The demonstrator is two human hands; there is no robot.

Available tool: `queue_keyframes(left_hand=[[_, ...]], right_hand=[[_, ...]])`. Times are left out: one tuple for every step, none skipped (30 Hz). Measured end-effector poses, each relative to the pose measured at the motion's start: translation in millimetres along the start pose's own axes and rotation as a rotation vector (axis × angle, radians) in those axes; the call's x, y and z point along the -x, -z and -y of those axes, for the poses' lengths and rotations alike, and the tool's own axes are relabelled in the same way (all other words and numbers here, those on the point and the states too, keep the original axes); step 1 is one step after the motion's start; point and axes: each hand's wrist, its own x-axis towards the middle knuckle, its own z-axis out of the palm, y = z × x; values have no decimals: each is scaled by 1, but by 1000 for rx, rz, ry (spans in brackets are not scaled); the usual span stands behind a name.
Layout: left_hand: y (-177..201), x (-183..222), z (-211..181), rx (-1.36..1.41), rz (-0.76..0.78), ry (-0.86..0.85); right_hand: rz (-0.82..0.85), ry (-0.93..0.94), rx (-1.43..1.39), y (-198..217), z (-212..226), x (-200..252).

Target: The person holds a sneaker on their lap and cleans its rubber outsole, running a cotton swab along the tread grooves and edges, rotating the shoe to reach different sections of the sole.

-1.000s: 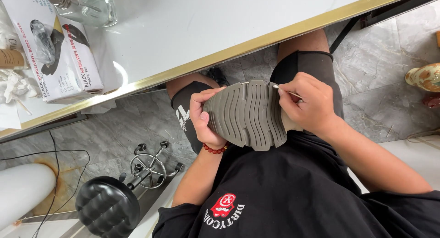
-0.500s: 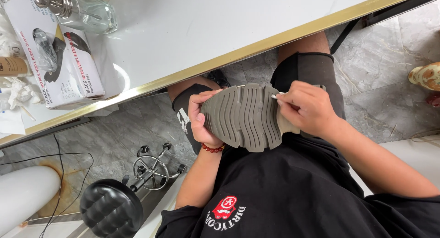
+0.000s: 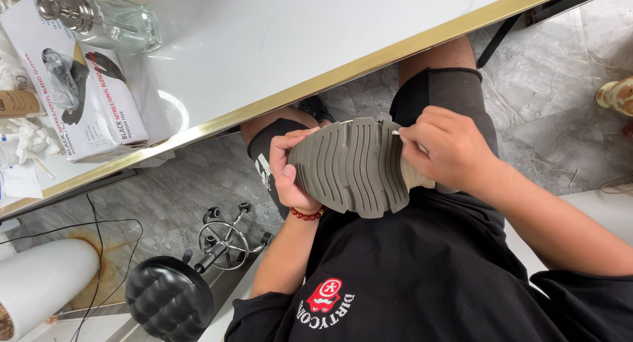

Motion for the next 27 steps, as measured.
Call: queue_keyframes(left_hand=[[-1,1,-1,1,2,-2],[-2,1,-2,-1,4,5],[-4,1,-3,-3,6,11],[-6,0,-3,-3,3,12],[-8,0,-2,0,0,-7],[-10,-1,-2,3,-1,-23],[-11,-1,-3,3,-2,-20],[-11,-3,-3,-34,-4,-12],[-12,-5,-4,-72,-7,-5],[-10,-4,-3,-69,-5,-6],[-8,-4,-3,-114,-3,0],[-6,-3,-3,-162,-2,2],[-7,-5,-1,-160,-2,-4],[-9,-4,-1,-151,18,-27],[-9,-3,-1,-141,38,-50],[-11,-2,-4,-143,34,-43],[-13,-1,-6,-188,18,-26],[-16,-2,-7,-228,8,-11],[-19,-3,-9,-225,9,-8],[-21,-3,-10,-226,15,-10],[-24,-4,-11,-226,21,-12],[-24,-4,-10,-219,22,-12],[-25,-4,-9,-219,15,-12],[-24,-4,-9,-222,10,-13],[-23,-5,-7,-218,10,-14],[-22,-4,-7,-218,-7,0],[-20,-4,-6,-218,-24,14]], right_hand=[[-1,2,1,0,2,1],[3,22,21,0,4,2],[8,42,41,0,5,2],[10,41,39,3,7,1],[35,46,21,5,8,0],[59,48,4,8,9,0],[59,44,4,9,7,-2],[64,40,34,11,4,-4],[68,35,64,13,3,-7],[67,36,67,13,2,-7],[60,37,105,14,2,-7],[53,42,141,14,2,-8],[53,47,142,18,2,-9],[79,46,113,20,2,-9],[104,45,83,22,2,-9],[108,39,79,24,5,-9],[153,17,37,27,7,-8],[195,-3,1,31,9,-9],[195,-7,3,31,10,-8],[230,-13,-22,32,11,-7],[265,-19,-48,32,12,-7],[267,-20,-41,32,14,-5],[285,-14,-70,32,16,-2],[302,-5,-100,31,18,0],[303,-5,-96,31,20,3],[314,-2,-119,30,22,6],[325,1,-142,29,23,9]])
